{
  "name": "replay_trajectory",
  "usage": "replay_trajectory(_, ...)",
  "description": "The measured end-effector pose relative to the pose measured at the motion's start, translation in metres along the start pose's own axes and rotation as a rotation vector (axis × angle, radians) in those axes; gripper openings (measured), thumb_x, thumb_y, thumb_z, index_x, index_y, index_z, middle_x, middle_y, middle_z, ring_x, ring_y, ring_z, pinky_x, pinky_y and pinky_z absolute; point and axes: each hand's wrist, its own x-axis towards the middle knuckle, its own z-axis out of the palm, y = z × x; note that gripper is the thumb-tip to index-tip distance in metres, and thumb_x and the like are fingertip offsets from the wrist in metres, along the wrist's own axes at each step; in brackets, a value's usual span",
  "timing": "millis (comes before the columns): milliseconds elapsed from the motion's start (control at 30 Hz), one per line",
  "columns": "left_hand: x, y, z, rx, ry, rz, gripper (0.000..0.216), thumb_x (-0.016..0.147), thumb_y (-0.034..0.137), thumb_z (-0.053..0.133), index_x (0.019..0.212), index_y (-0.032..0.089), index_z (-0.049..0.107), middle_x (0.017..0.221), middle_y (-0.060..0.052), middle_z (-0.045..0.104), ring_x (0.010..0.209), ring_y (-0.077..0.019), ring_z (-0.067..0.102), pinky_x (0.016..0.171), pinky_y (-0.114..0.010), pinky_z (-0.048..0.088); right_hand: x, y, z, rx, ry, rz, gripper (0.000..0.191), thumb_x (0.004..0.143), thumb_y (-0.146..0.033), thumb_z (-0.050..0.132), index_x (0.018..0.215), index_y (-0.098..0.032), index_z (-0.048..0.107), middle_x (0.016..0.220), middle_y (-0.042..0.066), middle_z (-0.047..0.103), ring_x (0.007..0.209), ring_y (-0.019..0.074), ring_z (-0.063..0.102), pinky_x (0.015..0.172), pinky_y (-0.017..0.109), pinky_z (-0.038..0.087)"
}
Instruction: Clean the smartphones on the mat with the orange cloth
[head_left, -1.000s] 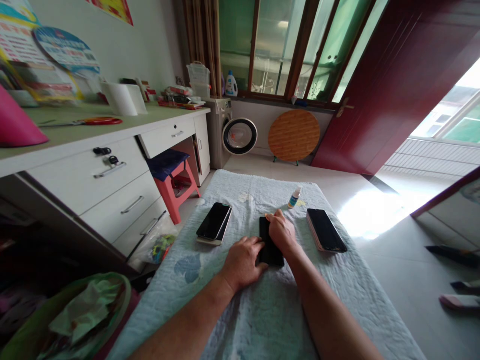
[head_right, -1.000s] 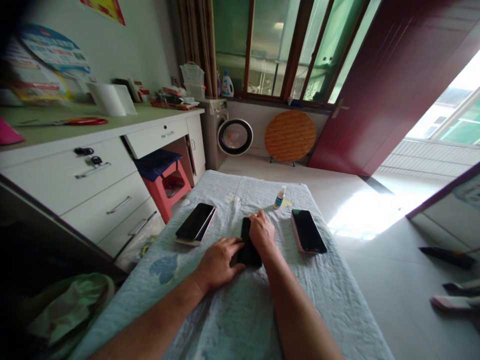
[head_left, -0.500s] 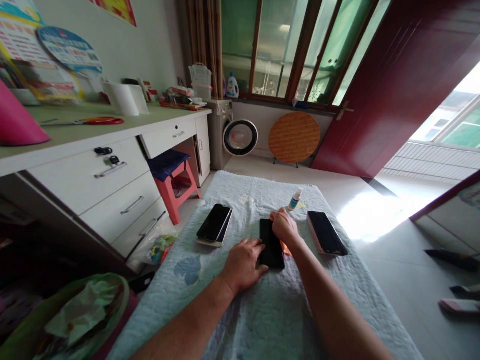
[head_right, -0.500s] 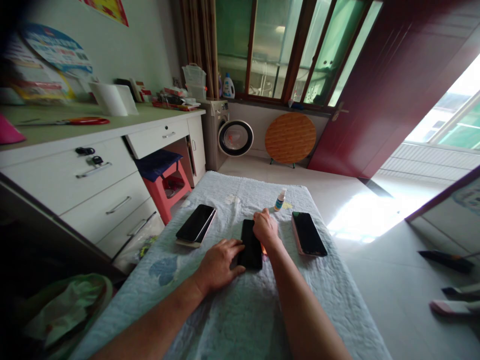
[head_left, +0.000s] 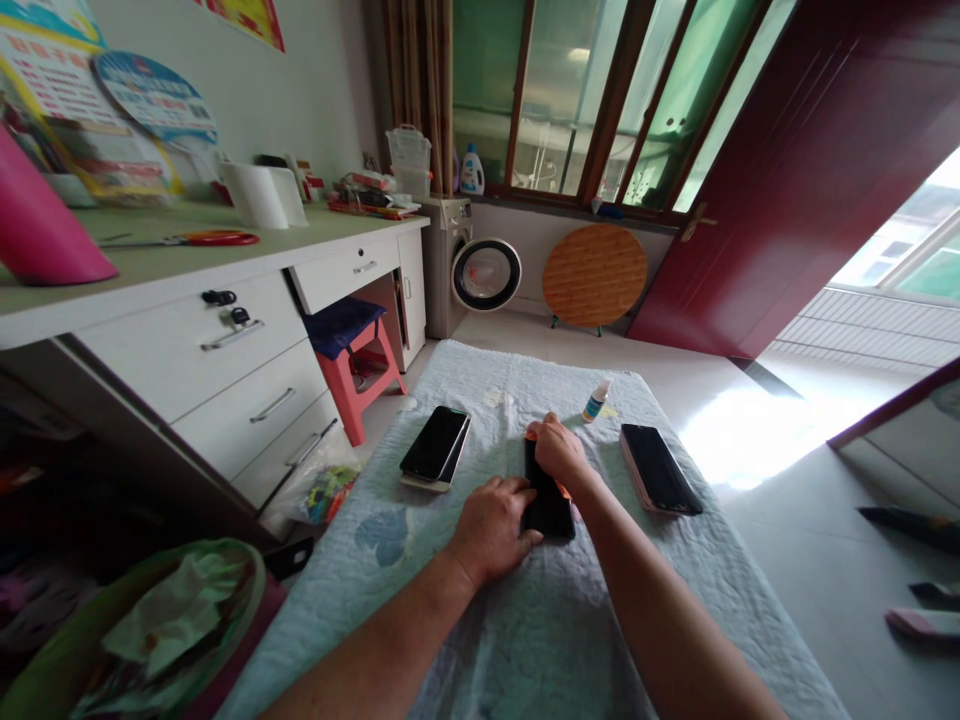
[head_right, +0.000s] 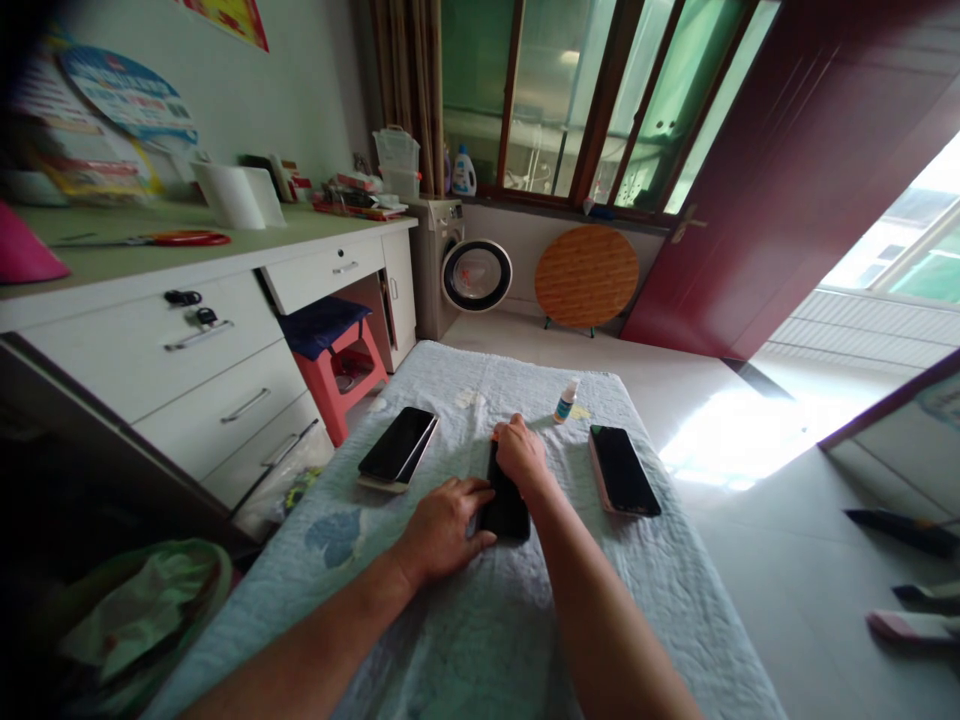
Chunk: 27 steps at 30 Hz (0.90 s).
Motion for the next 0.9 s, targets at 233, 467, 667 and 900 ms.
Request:
replay_trajectory(233,0.000,0.002,0.003,0.007,0.007,-0.024,0.047,0.074,0.040,0.069,0.117,0.021,0.061,0.121,-0.007,0.060,0.108,-0.0286,0.054,0.097,-0.040,0.043,-0.009,0.024,0.001,0.023,0.022,0.097,0.030,0.092,-0.021,0.037,0.102,-0.022,0.065,0.105,0.009,0.056,0.078,0.0163,0.060,0.062,0.025,0.037)
replay_trajectory(467,0.000,0.000,0.006,0.020,0.004,-0.019,0.051,0.074,0.039,0.069,0.120,0.020,0.060,0.126,-0.008,0.058,0.112,-0.0290,0.053,0.100,-0.041,0.040,-0.017,0.034,0.008,0.044,0.068,0.159,0.030,0.092,-0.016,0.035,0.097,-0.016,0.064,0.096,0.010,0.061,0.084,0.0168,0.060,0.071,0.024,0.038)
replay_trajectory(667,0.000,0.000,0.004,0.009,-0.012,-0.023,0.051,0.074,0.038,0.069,0.121,0.020,0.060,0.127,-0.008,0.058,0.113,-0.0287,0.052,0.102,-0.041,0.039,-0.027,0.037,0.005,0.047,0.044,0.167,0.029,0.090,-0.015,0.037,0.097,-0.014,0.065,0.092,0.011,0.066,0.088,0.0181,0.061,0.073,0.025,0.037)
replay_trajectory(900,0.001,0.000,0.002,0.005,-0.015,-0.004,0.051,0.075,0.039,0.068,0.121,0.019,0.059,0.130,-0.009,0.057,0.116,-0.0290,0.052,0.102,-0.041,0.039,-0.050,0.042,-0.004,0.037,-0.078,0.095,0.023,0.085,-0.018,0.047,0.087,-0.015,0.070,0.083,0.010,0.069,0.079,0.0178,0.063,0.065,0.024,0.037)
